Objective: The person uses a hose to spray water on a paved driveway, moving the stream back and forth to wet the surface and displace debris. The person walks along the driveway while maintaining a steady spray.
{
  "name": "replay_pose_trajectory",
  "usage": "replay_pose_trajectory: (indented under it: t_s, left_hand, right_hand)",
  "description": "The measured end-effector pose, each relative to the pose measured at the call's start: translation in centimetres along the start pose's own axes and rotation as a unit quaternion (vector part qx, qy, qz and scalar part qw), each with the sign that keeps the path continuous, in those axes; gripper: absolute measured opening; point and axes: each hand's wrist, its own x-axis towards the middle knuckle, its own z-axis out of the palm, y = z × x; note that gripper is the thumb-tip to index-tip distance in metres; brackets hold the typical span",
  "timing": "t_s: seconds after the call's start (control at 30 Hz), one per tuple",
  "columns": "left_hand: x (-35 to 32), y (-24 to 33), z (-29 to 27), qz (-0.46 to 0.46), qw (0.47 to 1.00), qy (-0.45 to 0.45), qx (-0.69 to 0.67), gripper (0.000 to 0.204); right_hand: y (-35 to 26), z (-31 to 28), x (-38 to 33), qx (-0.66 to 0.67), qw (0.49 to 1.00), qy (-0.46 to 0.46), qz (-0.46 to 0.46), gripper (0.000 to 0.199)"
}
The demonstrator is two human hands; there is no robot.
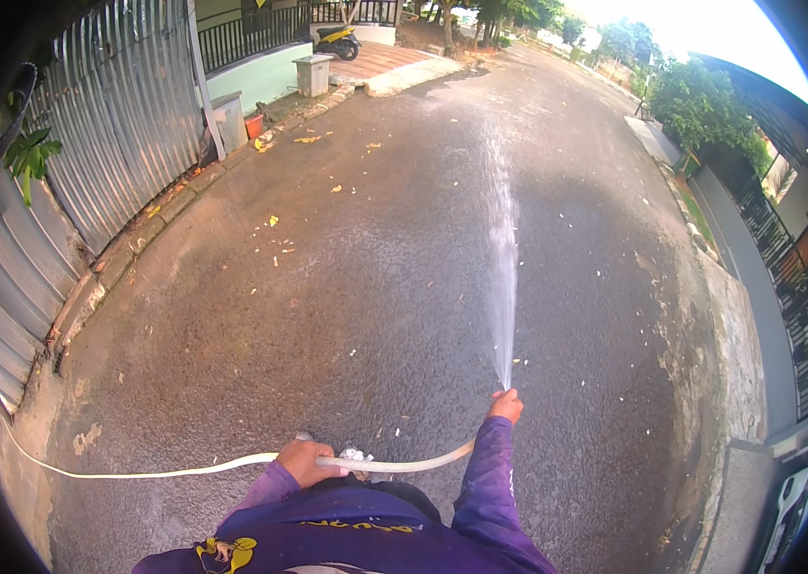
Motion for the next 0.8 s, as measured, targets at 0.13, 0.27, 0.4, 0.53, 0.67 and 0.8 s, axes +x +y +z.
replay_pose_trajectory:
  t_s: [0.13, 0.27, 0.4, 0.53, 0.67, 0.8]
  left_hand:
    - [-0.1, 0.5, -0.4, 0.007, 1.0, 0.003, -0.003, 0.048]
    - [-0.2, 0.2, -0.4, 0.002, 1.0, 0.008, 0.006, 0.048]
    - [-0.2, -0.1, -0.4, -0.003, 1.0, 0.008, 0.005, 0.048]
    - [0.0, -1.2, 0.5, 0.025, 0.999, 0.035, 0.002, 0.051]
    - [-0.1, -1.4, 0.5, 0.021, 0.999, 0.04, 0.003, 0.053]
    - [-0.3, -1.4, 0.4, 0.011, 0.999, 0.031, -0.002, 0.053]
  right_hand:
    - [0.3, -0.2, 0.3, 0.007, 1.0, 0.019, 0.005, 0.044]
    - [-1.5, -0.3, -0.9, -0.002, 0.997, 0.005, 0.077, 0.046]
    - [-1.0, -0.7, -1.5, -0.009, 0.997, 0.003, 0.072, 0.048]
    - [1.9, -0.9, -0.9, 0.016, 0.996, 0.043, 0.077, 0.045]
    - [2.3, -1.3, -1.7, -0.015, 0.988, 0.026, 0.151, 0.046]
    - [0.9, -1.8, -3.0, -0.005, 0.986, 0.024, 0.163, 0.045]
